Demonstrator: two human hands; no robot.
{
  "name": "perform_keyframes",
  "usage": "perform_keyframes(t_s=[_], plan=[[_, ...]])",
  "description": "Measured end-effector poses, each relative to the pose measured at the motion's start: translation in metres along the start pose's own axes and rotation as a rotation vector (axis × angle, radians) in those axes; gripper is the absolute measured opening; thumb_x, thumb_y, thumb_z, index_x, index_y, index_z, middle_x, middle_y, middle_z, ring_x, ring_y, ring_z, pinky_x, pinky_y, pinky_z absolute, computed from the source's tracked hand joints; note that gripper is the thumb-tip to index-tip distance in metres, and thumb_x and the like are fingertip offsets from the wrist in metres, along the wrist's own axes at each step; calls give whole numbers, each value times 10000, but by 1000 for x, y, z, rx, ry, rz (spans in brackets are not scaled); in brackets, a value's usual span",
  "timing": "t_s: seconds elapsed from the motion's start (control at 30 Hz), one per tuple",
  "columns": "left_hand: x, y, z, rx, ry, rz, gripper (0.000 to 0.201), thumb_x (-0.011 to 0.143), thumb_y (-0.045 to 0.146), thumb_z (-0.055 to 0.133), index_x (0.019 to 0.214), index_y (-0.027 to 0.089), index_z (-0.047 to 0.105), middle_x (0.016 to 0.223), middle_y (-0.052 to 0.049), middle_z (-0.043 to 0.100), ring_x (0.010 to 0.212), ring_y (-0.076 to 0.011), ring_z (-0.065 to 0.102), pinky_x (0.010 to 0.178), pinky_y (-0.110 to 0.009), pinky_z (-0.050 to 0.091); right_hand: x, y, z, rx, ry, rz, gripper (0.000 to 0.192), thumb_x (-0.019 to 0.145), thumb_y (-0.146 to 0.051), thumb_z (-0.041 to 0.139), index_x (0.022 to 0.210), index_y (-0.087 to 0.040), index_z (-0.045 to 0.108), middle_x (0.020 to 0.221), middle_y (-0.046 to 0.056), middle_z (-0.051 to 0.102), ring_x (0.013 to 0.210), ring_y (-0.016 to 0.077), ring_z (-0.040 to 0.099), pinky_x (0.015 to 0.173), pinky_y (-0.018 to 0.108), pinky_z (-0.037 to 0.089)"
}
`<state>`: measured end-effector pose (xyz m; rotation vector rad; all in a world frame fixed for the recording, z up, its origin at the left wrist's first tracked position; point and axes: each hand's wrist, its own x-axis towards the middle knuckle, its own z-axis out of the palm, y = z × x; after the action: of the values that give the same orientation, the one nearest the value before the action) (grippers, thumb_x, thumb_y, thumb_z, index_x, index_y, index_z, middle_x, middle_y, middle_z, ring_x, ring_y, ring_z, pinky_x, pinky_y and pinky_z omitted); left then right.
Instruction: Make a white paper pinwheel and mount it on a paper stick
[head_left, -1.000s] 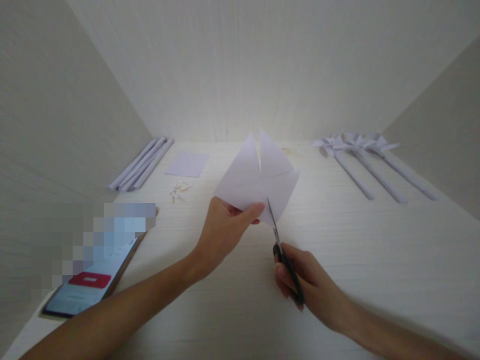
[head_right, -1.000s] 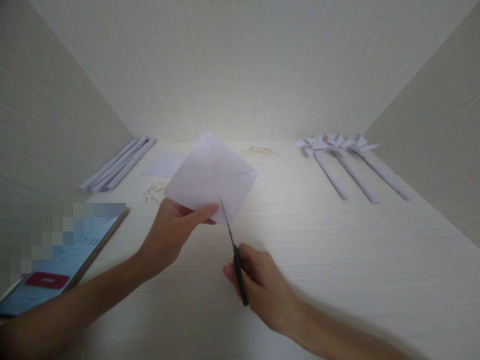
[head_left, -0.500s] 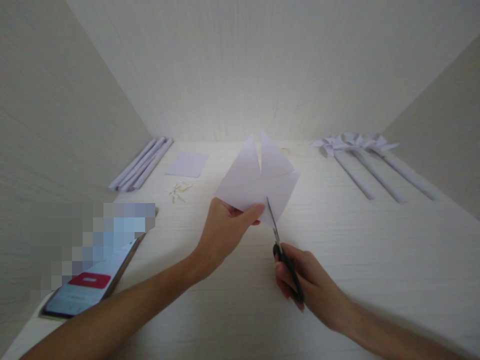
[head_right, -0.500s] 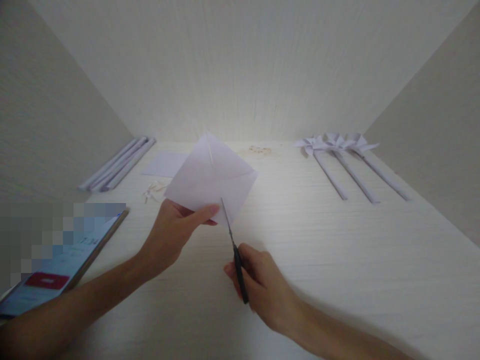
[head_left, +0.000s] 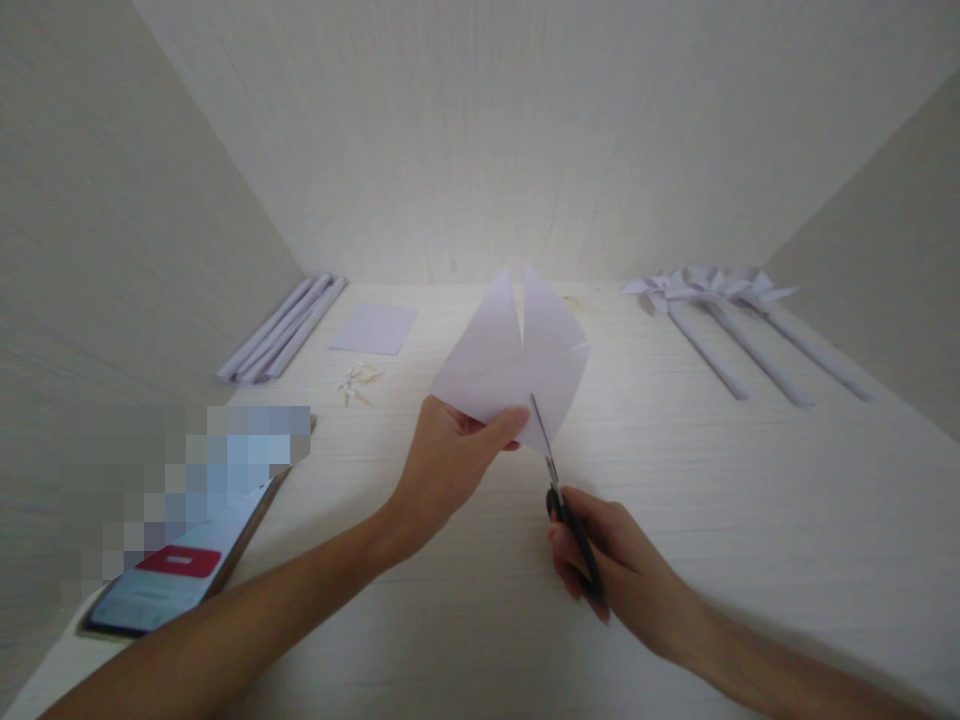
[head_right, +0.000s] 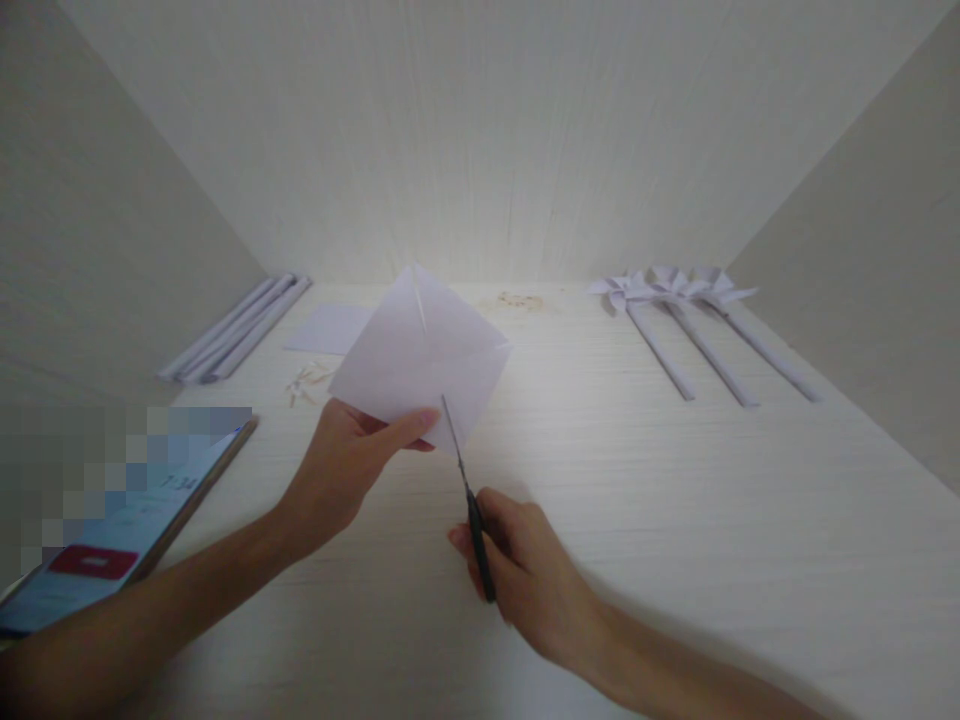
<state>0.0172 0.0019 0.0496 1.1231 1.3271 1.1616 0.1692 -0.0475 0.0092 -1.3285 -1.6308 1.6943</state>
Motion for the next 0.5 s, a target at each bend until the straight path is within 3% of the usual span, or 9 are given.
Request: perform_keyframes(t_s=[0.5], plan=[[-3, 3, 2, -41, 2, -44, 211, 586, 231, 634, 754, 105, 649, 675, -33, 661, 581, -125, 580, 519, -215, 503, 0, 0, 1, -3, 0, -29, 327, 818, -460, 385, 651, -179, 375, 491, -61, 397, 371, 38, 327, 344, 171, 264]])
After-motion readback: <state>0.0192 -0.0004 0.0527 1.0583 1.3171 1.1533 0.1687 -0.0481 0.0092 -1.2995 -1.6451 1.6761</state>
